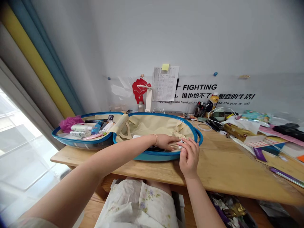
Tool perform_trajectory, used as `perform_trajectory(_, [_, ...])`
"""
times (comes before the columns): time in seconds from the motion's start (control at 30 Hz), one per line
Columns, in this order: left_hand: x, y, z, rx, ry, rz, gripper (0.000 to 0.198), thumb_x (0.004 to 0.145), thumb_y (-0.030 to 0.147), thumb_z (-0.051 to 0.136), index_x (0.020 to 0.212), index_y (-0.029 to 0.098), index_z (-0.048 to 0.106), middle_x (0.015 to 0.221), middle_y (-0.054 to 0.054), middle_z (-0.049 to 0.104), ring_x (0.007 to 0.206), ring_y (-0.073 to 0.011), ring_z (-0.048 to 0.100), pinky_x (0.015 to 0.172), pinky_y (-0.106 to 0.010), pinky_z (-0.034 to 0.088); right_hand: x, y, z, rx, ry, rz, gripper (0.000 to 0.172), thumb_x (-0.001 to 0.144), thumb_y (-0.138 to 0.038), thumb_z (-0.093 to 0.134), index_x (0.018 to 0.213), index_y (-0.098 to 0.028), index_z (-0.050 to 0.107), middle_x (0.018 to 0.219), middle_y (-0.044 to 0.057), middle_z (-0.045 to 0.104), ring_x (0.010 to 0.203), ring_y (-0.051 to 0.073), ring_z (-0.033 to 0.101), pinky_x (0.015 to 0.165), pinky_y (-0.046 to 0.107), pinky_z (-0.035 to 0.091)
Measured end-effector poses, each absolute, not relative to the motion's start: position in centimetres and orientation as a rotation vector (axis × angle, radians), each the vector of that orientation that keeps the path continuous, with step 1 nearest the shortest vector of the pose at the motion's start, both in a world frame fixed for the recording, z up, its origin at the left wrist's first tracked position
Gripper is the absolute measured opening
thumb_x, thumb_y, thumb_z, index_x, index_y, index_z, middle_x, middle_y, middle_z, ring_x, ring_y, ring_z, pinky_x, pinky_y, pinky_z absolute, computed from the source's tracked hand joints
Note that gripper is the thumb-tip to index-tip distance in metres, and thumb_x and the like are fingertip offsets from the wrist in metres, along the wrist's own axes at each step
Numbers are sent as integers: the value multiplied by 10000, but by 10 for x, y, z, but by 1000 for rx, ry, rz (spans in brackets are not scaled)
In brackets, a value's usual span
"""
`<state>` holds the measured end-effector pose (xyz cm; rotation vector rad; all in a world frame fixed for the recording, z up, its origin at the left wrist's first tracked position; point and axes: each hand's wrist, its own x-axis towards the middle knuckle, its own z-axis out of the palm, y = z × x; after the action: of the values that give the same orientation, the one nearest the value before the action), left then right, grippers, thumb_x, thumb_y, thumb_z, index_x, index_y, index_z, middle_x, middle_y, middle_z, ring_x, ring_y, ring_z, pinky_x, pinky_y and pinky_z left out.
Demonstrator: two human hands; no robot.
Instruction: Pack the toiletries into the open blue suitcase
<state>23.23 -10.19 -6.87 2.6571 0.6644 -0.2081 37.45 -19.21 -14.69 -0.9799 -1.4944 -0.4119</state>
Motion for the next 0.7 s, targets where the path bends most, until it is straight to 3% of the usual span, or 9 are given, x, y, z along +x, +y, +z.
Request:
perform_trajectory(0.2, [227, -99, -57, 2750, 860, -15, 702, 918, 548, 423, 1519, 234, 237, 1598, -68, 229, 1478, -306, 119, 1181, -495, 154, 375, -192, -147, -989, -1497, -418, 296, 931, -268, 382, 915, -218, 674, 1040, 91, 671, 1154, 268, 552, 1013, 520, 401])
perform_trajectory(0.27, [213, -91, -43, 2808, 988, 232, 593, 955, 489, 388, 1494, 255, 307, 1578, -60, 287, 1471, -264, 181, 1184, -459, 170, 376, -191, -148, -985, -1493, -421, 297, 932, -271, 384, 913, -217, 675, 1032, 92, 672, 1146, 266, 556, 1009, 518, 405])
perform_trajectory(0.4, [145, -68, -15, 2767, 1497, 479, 445, 974, 333, 376, 1404, 262, 461, 1482, -1, 460, 1372, -123, 381, 1153, -254, 252, 376, -190, -148, -981, -1496, -421, 298, 934, -270, 382, 911, -210, 673, 1043, 97, 669, 1147, 266, 555, 1012, 519, 402])
perform_trajectory(0.53, [31, -55, -8, 2579, 1955, 431, 485, 948, 186, 272, 1378, 159, 495, 1429, -82, 516, 1326, -184, 448, 1132, -318, 313, 376, -189, -148, -970, -1490, -422, 289, 932, -274, 394, 901, -208, 674, 1029, 98, 670, 1142, 268, 556, 1019, 521, 397])
perform_trajectory(0.7, [-111, -73, -20, 2278, 2427, 48, 516, 839, 143, 407, 1336, 146, 549, 1307, -160, 605, 1220, -297, 552, 1026, -417, 426, 375, -189, -148, -977, -1480, -434, 310, 935, -292, 383, 892, -210, 679, 1011, 95, 675, 1140, 273, 562, 1014, 515, 403])
